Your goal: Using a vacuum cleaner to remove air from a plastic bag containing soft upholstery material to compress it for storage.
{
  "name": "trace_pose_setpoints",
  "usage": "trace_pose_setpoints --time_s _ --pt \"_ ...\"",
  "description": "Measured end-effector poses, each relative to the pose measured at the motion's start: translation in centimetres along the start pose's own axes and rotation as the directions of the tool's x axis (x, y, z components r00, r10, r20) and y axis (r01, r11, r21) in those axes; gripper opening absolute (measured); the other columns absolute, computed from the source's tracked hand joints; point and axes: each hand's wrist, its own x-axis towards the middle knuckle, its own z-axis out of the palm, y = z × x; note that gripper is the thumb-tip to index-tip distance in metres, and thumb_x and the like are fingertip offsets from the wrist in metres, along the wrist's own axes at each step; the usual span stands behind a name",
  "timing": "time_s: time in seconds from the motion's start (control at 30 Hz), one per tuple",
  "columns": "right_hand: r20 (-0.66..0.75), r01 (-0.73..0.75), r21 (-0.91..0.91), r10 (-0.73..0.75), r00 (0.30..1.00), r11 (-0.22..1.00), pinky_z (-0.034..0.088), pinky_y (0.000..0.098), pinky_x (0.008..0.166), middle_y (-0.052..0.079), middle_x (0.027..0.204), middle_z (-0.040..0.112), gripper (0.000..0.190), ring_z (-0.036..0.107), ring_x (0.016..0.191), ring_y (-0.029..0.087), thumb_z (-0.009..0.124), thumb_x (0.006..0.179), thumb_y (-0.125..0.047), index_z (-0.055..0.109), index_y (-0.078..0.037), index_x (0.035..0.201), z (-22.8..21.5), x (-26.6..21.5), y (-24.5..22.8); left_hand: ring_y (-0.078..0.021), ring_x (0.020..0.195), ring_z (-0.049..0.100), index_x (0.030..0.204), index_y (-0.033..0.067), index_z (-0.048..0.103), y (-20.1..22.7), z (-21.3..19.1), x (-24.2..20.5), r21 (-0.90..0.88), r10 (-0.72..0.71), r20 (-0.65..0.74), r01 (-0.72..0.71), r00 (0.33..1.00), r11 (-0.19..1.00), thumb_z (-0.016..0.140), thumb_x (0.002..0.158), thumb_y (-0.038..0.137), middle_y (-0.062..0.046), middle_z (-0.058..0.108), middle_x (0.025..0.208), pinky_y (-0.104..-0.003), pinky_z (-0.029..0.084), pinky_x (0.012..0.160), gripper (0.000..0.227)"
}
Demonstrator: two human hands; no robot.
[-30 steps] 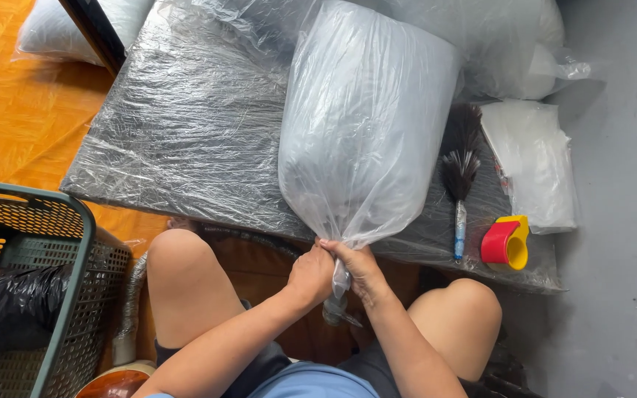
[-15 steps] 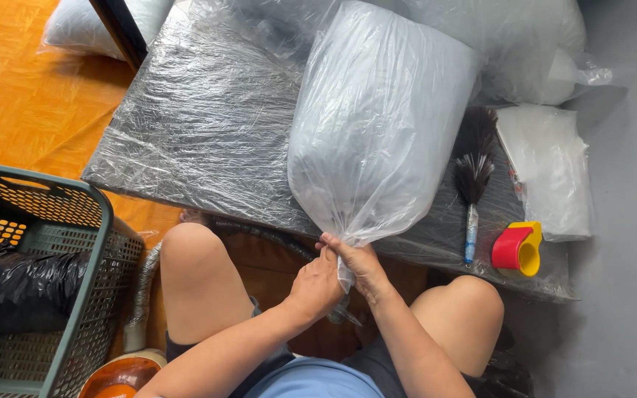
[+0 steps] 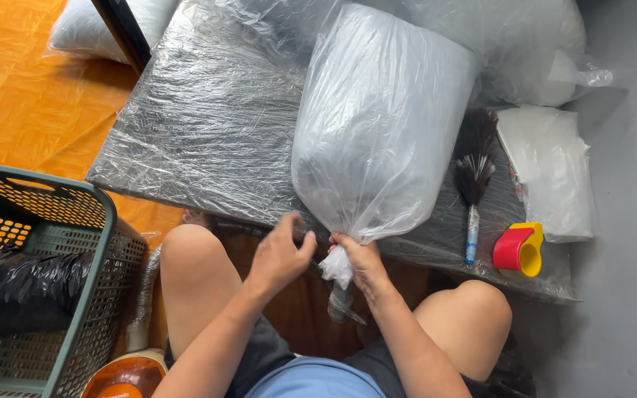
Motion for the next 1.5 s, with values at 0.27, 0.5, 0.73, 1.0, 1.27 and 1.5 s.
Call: trace_pose_setpoints --time_s 0.27,0.5,0.73,1.0,1.27,1.5 --pt "0.055 0.104 -0.113 -0.098 0.994 0.988 0.06 0.0378 0.053 0.015 0.067 0.068 0.023 0.07 0.057 0.023 0.088 0.075 -0.01 0.07 0.001 0.083 -0.5 -0.8 0.8 -0.0519 0.143 0.038 0.161 0.0013 0.017 1.4 1.2 5.1 -0.398 0.045 -0.321 -0.178 0.946 0.9 0.064 0.093 0.061 -0.035 0.03 0.155 -0.06 0.041 0.113 0.101" --pt "0.013 0.013 -0.203 -0.01 1.0 0.979 0.06 0.0442 0.061 0.017 0.077 0.068 0.046 0.069 0.066 0.026 0.095 0.07 -0.014 0.069 0.006 0.102 -1.8 -2.7 0.8 -0.0515 0.137 0.044 0.158 0.0016 0.024 1.1 3.9 4.5 -0.398 0.036 -0.438 -0.23 0.898 0.888 0.073 0.089 0.053 -0.029 0.036 0.147 -0.06 0.045 0.109 0.099" --pt "0.005 -0.092 -0.14 0.094 0.996 0.986 0.061 0.0429 0.063 0.016 0.077 0.067 0.048 0.07 0.066 0.026 0.094 0.07 -0.006 0.064 0.007 0.105 -3.7 -2.6 1.5 -0.0507 0.134 0.047 0.156 0.0026 0.029 0.8 5.3 3.6 -0.36 0.079 -0.474 -0.275 0.877 0.891 0.074 0.09 0.044 -0.025 0.038 0.142 -0.061 0.048 0.105 0.09" --pt "0.078 -0.22 -0.015 0.221 0.972 0.975 0.063 0.0464 0.064 0.017 0.071 0.066 0.032 0.071 0.062 0.028 0.089 0.072 -0.001 0.065 0.008 0.092 -3.2 -4.9 -1.1 -0.0495 0.133 0.05 0.155 0.0073 0.028 -0.1 5.7 4.2 -0.331 0.068 -0.437 -0.23 0.897 0.915 0.073 0.088 0.052 -0.022 0.037 0.144 -0.06 0.048 0.105 0.093" --pt "0.196 -0.092 -0.096 0.109 0.975 0.991 0.062 0.0392 0.059 0.015 0.053 0.059 0.03 0.072 0.058 0.029 0.079 0.083 -0.015 0.061 -0.002 0.063 -4.0 -2.9 0.5 -0.0503 0.129 0.055 0.155 0.0106 0.03 -1.2 3.3 4.2 -0.28 0.082 -0.321 -0.177 0.944 0.944 0.067 0.085 0.067 -0.021 0.04 0.146 -0.06 0.048 0.105 0.097" --pt "0.278 -0.094 -0.192 0.146 0.95 0.977 0.06 0.0301 0.062 0.005 0.054 0.056 0.035 0.072 0.059 0.02 0.074 0.089 -0.025 0.056 -0.011 0.063 -5.5 -0.1 1.8 -0.0321 0.129 0.061 0.133 0.0123 0.058 -2.8 -6.0 -6.2 -0.155 0.253 -0.433 -0.348 0.865 0.925 0.062 0.096 0.056 -0.01 0.057 0.134 -0.044 0.054 0.102 0.058"
